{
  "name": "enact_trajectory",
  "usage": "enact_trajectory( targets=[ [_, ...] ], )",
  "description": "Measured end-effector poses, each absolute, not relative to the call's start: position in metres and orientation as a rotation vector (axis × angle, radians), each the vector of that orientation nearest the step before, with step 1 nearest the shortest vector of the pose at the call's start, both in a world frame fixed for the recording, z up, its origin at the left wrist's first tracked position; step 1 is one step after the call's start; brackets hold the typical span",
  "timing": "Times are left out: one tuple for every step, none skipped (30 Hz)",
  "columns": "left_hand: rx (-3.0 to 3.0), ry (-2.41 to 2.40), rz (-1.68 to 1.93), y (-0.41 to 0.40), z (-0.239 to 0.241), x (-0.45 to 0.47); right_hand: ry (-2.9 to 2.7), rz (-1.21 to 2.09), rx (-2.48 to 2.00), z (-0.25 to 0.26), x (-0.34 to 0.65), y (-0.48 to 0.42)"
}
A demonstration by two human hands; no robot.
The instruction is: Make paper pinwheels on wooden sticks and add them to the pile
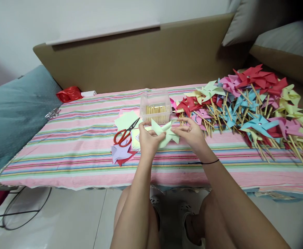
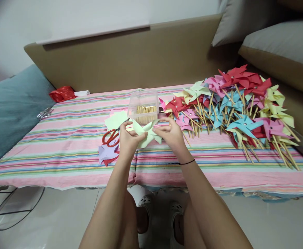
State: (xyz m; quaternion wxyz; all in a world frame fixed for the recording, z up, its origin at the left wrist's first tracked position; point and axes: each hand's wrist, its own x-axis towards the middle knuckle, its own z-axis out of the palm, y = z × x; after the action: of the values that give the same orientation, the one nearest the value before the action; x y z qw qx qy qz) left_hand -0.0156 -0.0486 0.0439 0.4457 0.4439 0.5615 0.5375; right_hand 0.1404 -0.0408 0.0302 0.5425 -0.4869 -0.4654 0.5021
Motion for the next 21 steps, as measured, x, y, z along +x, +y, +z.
enact_trajectory(
  targets=[
    [1.026,1.398,1.360,-0.048,0.045,-0.018,-1.125,1.114,-1.166,0.026,0.143,-0.036],
    [0.946,1.400,1.385,-0.048,0.047,-0.021,-1.166,1.012,-1.196,0.021,0.147,-0.031],
    [0.869,1.397,1.409,-0.048,0.049,-0.024,-1.238,0.889,-1.248,0.016,0.150,-0.025],
    [0.800,1.393,1.436,-0.048,0.051,-0.028,-1.347,0.766,-1.313,0.011,0.154,-0.020],
    [0.746,1.387,1.462,-0.048,0.052,-0.031,-1.480,0.651,-1.378,0.006,0.158,-0.015],
    [0.702,1.379,1.488,-0.048,0.053,-0.035,-1.626,0.546,-1.435,0.001,0.161,-0.010],
    [0.669,1.366,1.511,-0.048,0.054,-0.037,-1.764,0.456,-1.485,-0.004,0.163,-0.007],
    [0.642,1.349,1.528,-0.048,0.055,-0.040,-1.882,0.381,-1.531,-0.008,0.164,-0.004],
    [0.624,1.333,1.536,-0.049,0.055,-0.042,-1.977,0.320,-1.577,-0.012,0.165,-0.003],
    [0.613,1.317,1.539,-0.049,0.054,-0.043,-2.049,0.274,-1.625,-0.015,0.164,-0.002],
    [0.604,1.306,1.541,-0.049,0.054,-0.044,-2.104,0.240,-1.672,-0.017,0.163,-0.002],
    [0.597,1.300,1.543,-0.048,0.054,-0.044,-2.148,0.212,-1.718,-0.018,0.161,-0.002],
    [0.592,1.298,1.543,-0.048,0.054,-0.044,-2.184,0.189,-1.759,-0.019,0.159,-0.002],
    [0.592,1.297,1.540,-0.048,0.054,-0.044,-2.214,0.170,-1.794,-0.020,0.157,-0.003],
    [0.595,1.297,1.534,-0.048,0.054,-0.043,-2.236,0.155,-1.824,-0.020,0.154,-0.004],
    [0.600,1.298,1.524,-0.048,0.055,-0.043,-2.248,0.146,-1.854,-0.020,0.152,-0.005],
    [0.609,1.299,1.512,-0.048,0.055,-0.043,-2.250,0.143,-1.883,-0.019,0.150,-0.005],
    [0.620,1.299,1.501,-0.048,0.056,-0.042,-2.246,0.145,-1.910,-0.020,0.148,-0.005],
    [0.630,1.298,1.490,-0.049,0.056,-0.042,-2.236,0.148,-1.935,-0.020,0.147,-0.005],
    [0.640,1.296,1.480,-0.049,0.056,-0.042,-2.221,0.150,-1.957,-0.020,0.146,-0.005],
    [0.648,1.295,1.472,-0.050,0.056,-0.042,-2.204,0.151,-1.974,-0.021,0.145,-0.005]
  ],
)
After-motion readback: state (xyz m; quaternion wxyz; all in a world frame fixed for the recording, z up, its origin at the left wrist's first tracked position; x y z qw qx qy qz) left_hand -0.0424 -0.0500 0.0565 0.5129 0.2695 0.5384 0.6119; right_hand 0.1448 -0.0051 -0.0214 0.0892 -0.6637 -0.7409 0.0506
